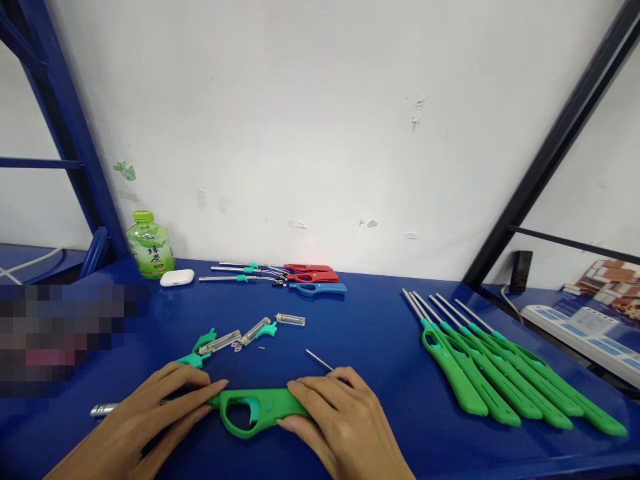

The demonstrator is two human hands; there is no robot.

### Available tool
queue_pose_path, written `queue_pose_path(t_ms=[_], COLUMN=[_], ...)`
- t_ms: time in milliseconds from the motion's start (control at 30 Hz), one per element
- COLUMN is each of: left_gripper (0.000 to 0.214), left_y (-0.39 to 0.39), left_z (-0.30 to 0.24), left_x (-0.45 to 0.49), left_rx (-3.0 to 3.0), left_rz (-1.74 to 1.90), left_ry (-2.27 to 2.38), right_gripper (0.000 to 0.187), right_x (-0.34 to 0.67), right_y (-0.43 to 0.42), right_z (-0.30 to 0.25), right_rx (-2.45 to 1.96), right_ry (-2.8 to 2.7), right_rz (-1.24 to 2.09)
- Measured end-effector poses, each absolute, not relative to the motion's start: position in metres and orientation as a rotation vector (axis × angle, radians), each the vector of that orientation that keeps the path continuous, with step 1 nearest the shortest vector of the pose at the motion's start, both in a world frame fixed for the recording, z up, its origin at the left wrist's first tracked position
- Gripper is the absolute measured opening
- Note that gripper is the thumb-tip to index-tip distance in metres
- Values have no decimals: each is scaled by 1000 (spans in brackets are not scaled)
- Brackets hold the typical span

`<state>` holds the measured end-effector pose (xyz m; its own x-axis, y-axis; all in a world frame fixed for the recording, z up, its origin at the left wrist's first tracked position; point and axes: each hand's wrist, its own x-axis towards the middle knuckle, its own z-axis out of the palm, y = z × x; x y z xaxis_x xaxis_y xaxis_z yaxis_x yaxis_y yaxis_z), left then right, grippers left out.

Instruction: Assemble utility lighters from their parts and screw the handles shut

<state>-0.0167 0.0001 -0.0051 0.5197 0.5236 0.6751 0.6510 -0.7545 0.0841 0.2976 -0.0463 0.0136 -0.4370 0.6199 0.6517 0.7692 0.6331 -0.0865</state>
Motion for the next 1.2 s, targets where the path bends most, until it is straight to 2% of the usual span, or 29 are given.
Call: queue_pose_path(t_ms=[200,533,867,967,1200], left_gripper=[36,32,36,33,42], left_y=[1,3,3,1,-4], left_z=[-8,-8,14,7,-22], left_x=[-20,-19,-5,-12,-27], left_rx=[-2593,-2591,-2515,-2581,-2598], left_rz=[-972,-1057,-1076,-1017,-980], left_ry=[-987,-936,-795,-858,-1016], right_gripper=[39,40,49,50,45], right_x=[296,292,293,293,296], right_y=[-46,-47,-48,-49,-50], right_z=[12,13,18,19,13], right_rx=[-1108,-1105,-1188,-1197,-1167], right_ry=[-2189,-2158,-2265,-2276,-2242], right_rz=[-263,-190,-192,-188,-198])
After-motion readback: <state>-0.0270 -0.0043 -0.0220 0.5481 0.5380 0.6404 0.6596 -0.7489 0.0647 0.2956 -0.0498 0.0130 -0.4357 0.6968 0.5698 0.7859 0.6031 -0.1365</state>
